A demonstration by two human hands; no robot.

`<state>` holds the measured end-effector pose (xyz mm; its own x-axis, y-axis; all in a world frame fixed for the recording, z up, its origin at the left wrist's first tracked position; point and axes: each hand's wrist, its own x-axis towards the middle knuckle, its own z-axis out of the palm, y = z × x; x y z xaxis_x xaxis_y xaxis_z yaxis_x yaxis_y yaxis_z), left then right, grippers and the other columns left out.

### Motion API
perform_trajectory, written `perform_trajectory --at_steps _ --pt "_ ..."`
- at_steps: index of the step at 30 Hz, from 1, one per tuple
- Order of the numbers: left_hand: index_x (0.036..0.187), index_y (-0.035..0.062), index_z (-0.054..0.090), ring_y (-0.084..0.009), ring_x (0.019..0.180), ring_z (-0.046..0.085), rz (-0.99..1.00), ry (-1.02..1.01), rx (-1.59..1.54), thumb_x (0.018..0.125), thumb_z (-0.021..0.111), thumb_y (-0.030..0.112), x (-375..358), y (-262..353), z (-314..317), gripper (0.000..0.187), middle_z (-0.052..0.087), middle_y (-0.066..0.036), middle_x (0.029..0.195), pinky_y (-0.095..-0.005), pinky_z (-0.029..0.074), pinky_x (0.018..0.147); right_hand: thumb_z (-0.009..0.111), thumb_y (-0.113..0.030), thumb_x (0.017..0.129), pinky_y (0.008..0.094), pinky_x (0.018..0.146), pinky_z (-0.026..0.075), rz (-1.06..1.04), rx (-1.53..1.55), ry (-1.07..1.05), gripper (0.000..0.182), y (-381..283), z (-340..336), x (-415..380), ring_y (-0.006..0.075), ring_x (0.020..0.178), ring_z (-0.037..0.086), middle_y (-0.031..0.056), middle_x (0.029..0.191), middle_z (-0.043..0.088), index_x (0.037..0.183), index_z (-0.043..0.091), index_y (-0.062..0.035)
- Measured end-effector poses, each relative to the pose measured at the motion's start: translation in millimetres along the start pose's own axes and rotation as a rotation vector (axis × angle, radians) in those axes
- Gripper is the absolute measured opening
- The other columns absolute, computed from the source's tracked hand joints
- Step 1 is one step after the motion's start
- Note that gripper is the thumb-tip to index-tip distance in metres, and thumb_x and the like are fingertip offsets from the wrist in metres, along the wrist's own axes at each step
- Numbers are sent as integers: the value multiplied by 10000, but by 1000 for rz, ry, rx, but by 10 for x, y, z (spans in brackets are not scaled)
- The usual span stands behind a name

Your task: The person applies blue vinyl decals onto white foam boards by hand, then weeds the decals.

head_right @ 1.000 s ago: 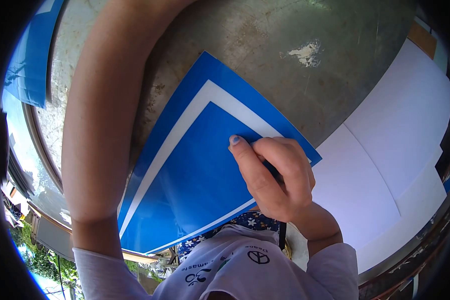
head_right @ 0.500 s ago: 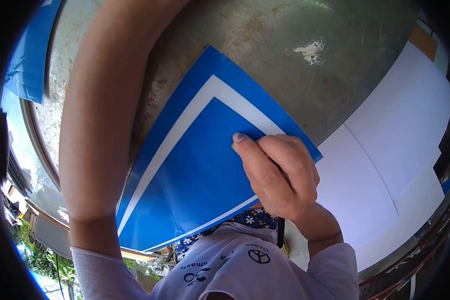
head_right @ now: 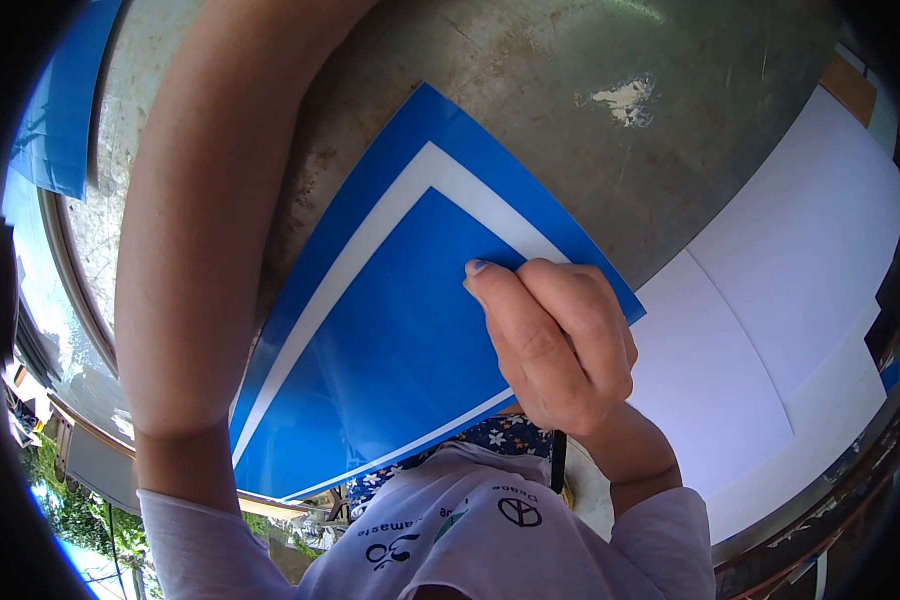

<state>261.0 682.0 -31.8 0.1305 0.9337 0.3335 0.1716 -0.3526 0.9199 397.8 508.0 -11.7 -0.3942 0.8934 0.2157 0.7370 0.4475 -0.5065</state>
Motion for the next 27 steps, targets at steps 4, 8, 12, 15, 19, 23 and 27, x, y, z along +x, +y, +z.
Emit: perform_trajectory --at_steps 4,8,12,15,19,23,27 --pt "699 -116 610 -387 625 625 -80 -91 -56 785 502 131 46 33 -102 283 600 -280 650 -423 517 658 748 -4 687 250 487 452 21 -21 -25 210 -2 -5 33 154 628 538 67 853 560 883 677 10" --pt "688 -113 607 -377 611 626 -81 -112 -57 783 508 132 53 34 -105 281 595 -273 631 -418 518 649 747 -17 693 244 488 451 34 -13 -13 204 3 17 53 149 621 532 63 851 562 884 679 5" --pt "692 -109 608 -368 608 629 -67 -71 -31 784 511 136 33 48 -77 279 595 -267 623 -414 520 647 747 -23 697 239 490 452 45 -5 13 199 2 26 45 143 626 537 61 851 569 883 681 2" --pt "713 -105 611 -364 614 634 -124 -113 -74 786 511 138 31 93 -114 273 602 -265 632 -410 523 649 749 -18 695 237 491 454 60 5 24 199 -5 25 37 142 634 542 62 849 573 880 682 3" --pt "737 -100 615 -361 629 640 -64 46 -14 786 512 137 -15 92 -27 263 614 -261 653 -405 526 651 750 -6 686 234 494 453 73 29 35 196 -8 32 36 145 638 548 63 838 576 869 684 5" --pt "741 -101 617 -369 638 641 -138 -75 -135 786 513 131 17 102 -135 258 618 -260 665 -407 526 650 747 -5 685 234 493 451 68 10 46 186 -11 39 41 146 627 542 62 828 574 859 683 4" --pt "745 -105 616 -373 637 639 -78 8 -59 786 516 131 -27 66 -21 260 617 -263 668 -410 525 649 750 -7 682 233 495 451 46 8 0 183 -3 10 23 141 621 536 58 828 566 853 685 -2"
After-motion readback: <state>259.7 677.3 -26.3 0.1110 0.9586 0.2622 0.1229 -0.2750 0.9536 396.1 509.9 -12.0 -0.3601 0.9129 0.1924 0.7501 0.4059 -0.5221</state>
